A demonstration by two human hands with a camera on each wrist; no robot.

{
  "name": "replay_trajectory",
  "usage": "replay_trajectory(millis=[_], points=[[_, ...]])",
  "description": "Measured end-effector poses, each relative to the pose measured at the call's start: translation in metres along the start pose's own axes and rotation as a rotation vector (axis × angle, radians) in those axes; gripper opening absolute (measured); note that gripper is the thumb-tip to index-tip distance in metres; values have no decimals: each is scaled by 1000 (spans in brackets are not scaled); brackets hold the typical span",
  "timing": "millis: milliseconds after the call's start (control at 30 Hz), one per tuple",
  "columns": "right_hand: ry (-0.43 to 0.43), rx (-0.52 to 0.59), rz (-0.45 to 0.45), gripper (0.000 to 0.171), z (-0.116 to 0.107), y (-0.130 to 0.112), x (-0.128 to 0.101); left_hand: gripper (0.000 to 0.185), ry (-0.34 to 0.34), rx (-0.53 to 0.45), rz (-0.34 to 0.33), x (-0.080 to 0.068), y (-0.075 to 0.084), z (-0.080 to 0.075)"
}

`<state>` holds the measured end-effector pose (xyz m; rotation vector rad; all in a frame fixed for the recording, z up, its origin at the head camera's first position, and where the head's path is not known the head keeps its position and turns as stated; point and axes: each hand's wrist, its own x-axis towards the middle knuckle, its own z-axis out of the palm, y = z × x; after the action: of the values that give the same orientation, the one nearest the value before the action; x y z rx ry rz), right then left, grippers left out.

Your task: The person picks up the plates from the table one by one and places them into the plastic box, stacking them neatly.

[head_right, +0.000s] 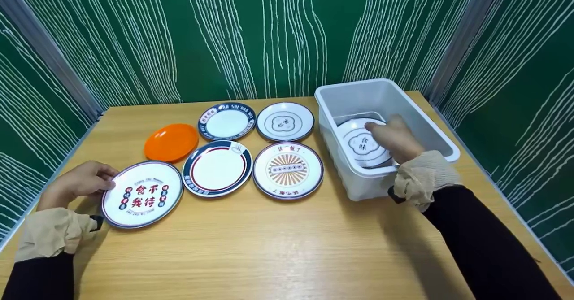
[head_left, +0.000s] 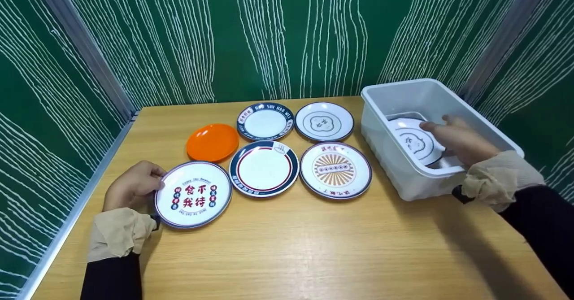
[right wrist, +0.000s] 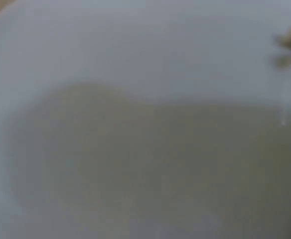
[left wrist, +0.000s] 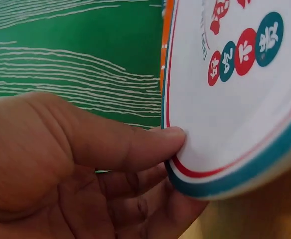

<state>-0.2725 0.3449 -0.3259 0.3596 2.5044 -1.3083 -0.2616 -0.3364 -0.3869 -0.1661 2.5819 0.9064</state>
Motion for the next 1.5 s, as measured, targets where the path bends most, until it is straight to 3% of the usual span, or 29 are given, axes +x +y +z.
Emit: replay_trajectory(millis=[200,400,767,1067,1333,1500], points=[[142,-309,-252,94,11,-12,-5,39,-12,-49,90,-9,1,-9],[233,-441,-380,90,27,-30,-15,43,-30,-146,169,-13,-1,-14],[283,-432,-433,87,56,-63,-37,44,-59,-236,293,-27,0,-26],[309,-404,-536,80,83,-81,-51,40,-31,-281,360,-34,5,-30],[303,-374,-641,75,114,-90,-48,41,8,-378,389,-28,20,-15],[282,-360,-650,75,135,-93,-43,43,5,-450,372,-24,35,-4]])
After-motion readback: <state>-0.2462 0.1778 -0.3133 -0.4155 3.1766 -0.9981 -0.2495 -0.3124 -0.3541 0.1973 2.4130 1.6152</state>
